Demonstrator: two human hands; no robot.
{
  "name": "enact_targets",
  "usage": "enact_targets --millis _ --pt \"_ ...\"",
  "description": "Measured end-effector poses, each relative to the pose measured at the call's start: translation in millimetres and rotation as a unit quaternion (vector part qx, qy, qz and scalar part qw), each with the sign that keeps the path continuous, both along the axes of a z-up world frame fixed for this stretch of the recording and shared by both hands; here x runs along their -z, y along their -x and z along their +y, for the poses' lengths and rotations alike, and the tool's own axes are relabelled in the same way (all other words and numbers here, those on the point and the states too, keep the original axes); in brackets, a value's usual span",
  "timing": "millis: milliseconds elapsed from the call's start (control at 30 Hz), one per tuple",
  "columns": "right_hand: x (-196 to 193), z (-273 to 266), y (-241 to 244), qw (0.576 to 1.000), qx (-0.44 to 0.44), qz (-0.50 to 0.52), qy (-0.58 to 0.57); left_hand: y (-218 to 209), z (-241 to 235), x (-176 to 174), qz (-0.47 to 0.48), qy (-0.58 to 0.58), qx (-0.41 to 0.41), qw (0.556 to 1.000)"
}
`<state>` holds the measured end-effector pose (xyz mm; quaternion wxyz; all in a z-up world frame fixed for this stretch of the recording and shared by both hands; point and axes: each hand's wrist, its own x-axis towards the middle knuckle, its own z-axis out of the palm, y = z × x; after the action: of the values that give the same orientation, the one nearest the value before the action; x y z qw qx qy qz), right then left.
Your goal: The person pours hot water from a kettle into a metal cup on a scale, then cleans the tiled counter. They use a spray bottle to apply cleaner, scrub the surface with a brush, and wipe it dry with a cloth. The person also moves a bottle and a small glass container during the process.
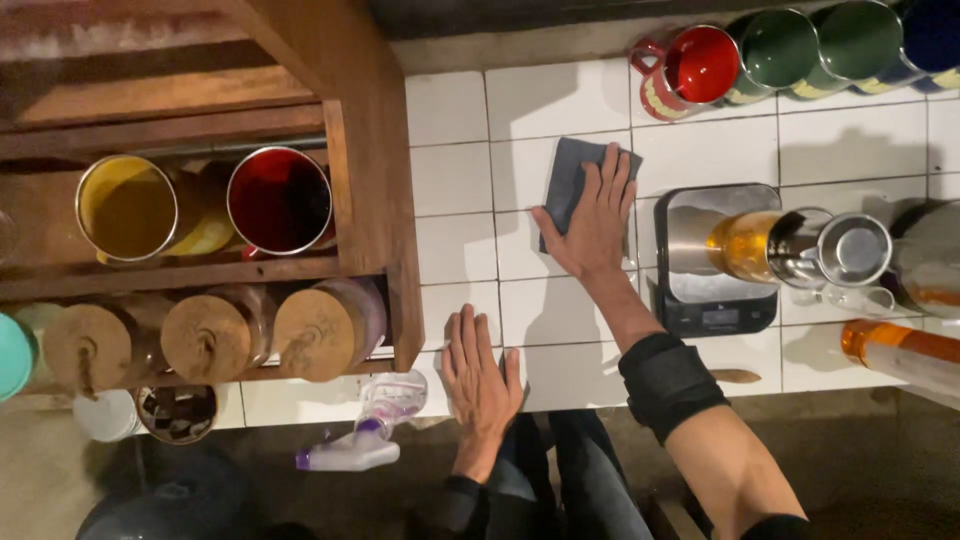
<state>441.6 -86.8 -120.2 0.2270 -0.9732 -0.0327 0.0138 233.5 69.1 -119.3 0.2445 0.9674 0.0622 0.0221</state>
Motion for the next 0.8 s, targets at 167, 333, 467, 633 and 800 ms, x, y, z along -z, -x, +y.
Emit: enact_targets --millis 167,333,467,633,800 --pt "23 8 -60 0.999 -0.015 -0.045 0.007 -6 -1 -7 -0.018 -0.010 -0.009 1.000" --pt "27 11 -72 0.996 -0.031 -0.074 0.029 -8 -2 -7 -0.044 -0.002 -0.025 0.999" --pt "26 3 -63 0.994 -0.076 -0.074 0.016 -4 0 -12 -0.067 0.009 -0.023 0.997" --pt "7 1 -19 0.983 -0.177 -0.056 -0.009 1 -1 -13 -0.057 0.005 -0.027 0.998" --pt "-5 3 66 0.972 -0.233 -0.025 -0.035 2 1 -6 -0.043 0.017 -0.014 0.999"
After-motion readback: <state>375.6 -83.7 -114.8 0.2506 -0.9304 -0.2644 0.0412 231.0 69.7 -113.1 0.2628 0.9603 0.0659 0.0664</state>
